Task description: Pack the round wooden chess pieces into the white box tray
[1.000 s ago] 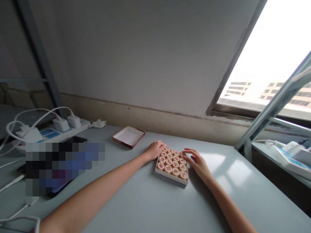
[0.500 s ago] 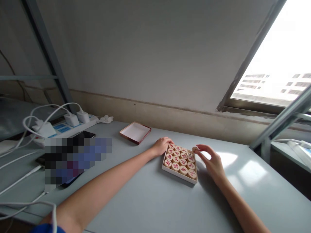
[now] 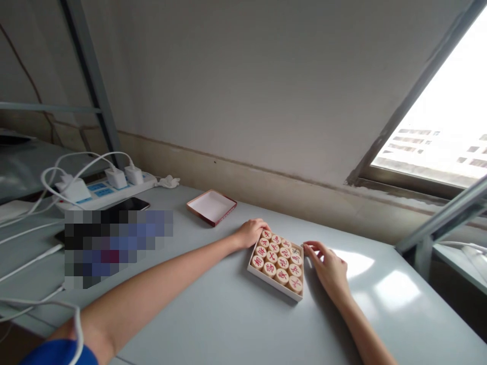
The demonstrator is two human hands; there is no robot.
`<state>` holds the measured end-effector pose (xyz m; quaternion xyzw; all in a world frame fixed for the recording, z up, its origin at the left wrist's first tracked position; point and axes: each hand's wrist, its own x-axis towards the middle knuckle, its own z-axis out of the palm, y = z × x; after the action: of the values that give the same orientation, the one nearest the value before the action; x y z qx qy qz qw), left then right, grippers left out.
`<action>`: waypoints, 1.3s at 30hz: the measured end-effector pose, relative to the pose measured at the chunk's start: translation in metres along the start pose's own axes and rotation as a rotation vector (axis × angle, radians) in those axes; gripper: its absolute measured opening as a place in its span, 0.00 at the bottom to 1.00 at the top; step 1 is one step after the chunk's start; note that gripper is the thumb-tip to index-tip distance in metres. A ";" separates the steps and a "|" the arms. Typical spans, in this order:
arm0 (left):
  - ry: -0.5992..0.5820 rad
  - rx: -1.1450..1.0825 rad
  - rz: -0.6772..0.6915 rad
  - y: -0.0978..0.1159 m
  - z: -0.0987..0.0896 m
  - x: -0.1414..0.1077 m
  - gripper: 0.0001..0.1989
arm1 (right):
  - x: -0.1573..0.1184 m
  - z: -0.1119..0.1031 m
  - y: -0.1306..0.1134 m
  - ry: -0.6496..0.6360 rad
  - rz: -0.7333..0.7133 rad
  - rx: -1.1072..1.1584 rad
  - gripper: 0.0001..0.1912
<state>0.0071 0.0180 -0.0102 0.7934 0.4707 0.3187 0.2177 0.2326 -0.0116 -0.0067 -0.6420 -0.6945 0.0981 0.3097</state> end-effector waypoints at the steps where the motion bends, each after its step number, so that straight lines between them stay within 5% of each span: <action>1: 0.003 0.001 -0.001 -0.001 0.001 0.000 0.17 | 0.000 0.001 0.000 -0.001 -0.018 -0.018 0.22; 13: -0.031 0.005 -0.050 0.001 -0.001 0.003 0.18 | 0.002 0.007 0.011 0.067 -0.034 -0.057 0.26; 17: -0.049 -0.003 -0.053 0.005 -0.004 0.002 0.18 | 0.000 0.000 0.002 0.136 -0.183 -0.043 0.25; 23: -0.047 -0.001 -0.042 0.003 -0.004 0.002 0.18 | -0.004 -0.008 -0.008 -0.133 -0.400 -0.040 0.23; 31: -0.040 -0.011 -0.035 -0.003 0.000 0.004 0.18 | -0.006 -0.012 -0.009 -0.171 -0.366 -0.010 0.17; 39: -0.043 -0.040 -0.036 0.005 -0.004 0.003 0.17 | -0.007 -0.031 -0.012 -0.231 -0.160 0.382 0.16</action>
<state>0.0089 0.0188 -0.0032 0.7869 0.4737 0.3070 0.2492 0.2398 -0.0282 0.0222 -0.4992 -0.7429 0.2754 0.3508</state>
